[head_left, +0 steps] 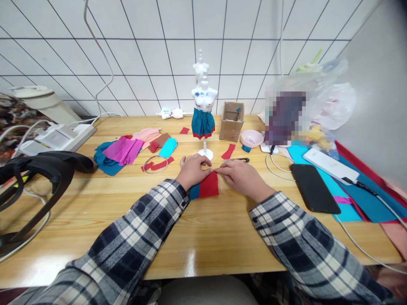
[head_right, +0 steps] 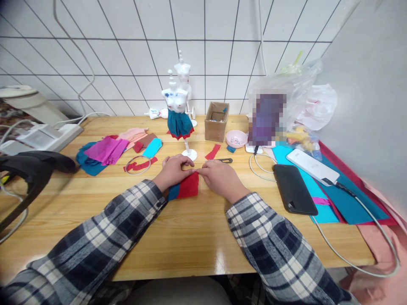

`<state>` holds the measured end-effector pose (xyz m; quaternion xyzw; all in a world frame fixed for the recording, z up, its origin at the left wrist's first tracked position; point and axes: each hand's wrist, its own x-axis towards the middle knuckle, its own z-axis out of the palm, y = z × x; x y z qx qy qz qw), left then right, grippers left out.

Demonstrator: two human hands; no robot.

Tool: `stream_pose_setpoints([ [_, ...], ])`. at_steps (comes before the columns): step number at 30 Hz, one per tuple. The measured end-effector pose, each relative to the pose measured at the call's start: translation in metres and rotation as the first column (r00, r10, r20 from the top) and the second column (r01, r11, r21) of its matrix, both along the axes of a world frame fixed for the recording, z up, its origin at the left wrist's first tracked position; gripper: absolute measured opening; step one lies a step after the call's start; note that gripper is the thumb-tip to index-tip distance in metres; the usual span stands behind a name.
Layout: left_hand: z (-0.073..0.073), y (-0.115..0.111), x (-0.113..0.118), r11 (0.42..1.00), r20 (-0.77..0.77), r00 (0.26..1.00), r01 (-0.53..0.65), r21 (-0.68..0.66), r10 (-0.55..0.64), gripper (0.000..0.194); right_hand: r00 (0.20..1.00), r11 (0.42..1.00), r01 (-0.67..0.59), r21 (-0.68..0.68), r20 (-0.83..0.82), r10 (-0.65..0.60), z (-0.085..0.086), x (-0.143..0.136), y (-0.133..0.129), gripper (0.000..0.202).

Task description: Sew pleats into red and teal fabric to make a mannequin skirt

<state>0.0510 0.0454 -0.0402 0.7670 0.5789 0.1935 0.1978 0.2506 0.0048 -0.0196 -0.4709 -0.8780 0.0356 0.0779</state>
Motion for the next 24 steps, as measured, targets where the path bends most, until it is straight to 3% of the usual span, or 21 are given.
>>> stream_pose_setpoints([
  [15, -0.004, 0.001, 0.002, 1.0, 0.012, 1.0, -0.028, -0.003, 0.028, 0.019, 0.99, 1.0, -0.024, -0.015, 0.138, 0.026, 0.003, -0.007, -0.003, 0.036],
  [20, -0.003, 0.0, 0.003, 1.0, -0.01, 1.0, -0.026, 0.007, 0.026, 0.021, 0.999, 0.999, -0.028, -0.038, 0.032, 0.029, 0.0, 0.001, -0.001, 0.036],
  [24, -0.002, 0.0, 0.003, 1.0, -0.018, 0.999, -0.027, 0.004, 0.027, 0.02, 0.99, 0.996, 0.07, -0.056, -0.115, -0.076, -0.007, 0.008, 0.004, 0.034],
])
